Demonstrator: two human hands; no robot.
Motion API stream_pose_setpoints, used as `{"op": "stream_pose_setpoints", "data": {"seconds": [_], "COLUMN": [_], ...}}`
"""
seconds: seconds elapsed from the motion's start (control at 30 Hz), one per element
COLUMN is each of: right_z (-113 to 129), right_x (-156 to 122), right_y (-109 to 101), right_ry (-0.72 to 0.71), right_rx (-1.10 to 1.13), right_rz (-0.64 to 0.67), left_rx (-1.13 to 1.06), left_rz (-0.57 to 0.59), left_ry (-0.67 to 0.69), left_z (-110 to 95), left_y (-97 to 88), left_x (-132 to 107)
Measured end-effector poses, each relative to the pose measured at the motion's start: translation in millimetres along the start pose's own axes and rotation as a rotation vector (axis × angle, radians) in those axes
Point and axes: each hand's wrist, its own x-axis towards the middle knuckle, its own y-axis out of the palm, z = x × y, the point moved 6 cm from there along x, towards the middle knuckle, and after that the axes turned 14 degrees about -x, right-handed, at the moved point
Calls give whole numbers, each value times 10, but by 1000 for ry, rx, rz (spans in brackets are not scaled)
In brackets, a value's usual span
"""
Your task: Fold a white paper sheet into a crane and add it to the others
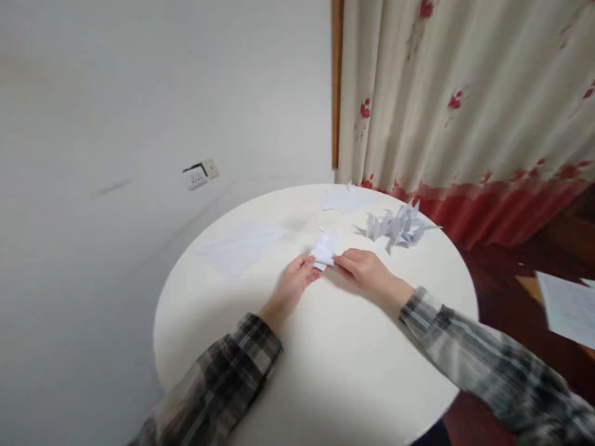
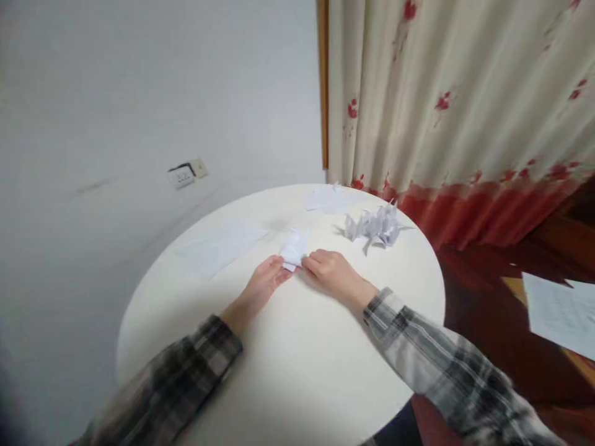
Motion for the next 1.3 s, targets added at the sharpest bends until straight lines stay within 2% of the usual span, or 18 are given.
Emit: {"op": "stream_pose_setpoints", "data": {"seconds": [0.33,0.77,0.87,1.03,1.3], "right_z": [31,-7,-48,-204,-69], "right_x": [-19,-32,-35,-67,-5], "right_y": [-3,-21,-56,-75,-7], "right_ry": [-32,43,100,279,51], "right_rx": [-21,1,71,225,212], "right_rz": [-62,-110,-132,-190,-94], "left_rx": [-64,-148,-170,-258,-339], "left_rz": [-15,-36,-45,-58,-100], "left_ry": [-1,30,27,51,24], "left_z": [23,10,12,-16,-16], "left_y": [-44,-87,-107,-161,-178], "left_x": [13,41,53,84,81]}}
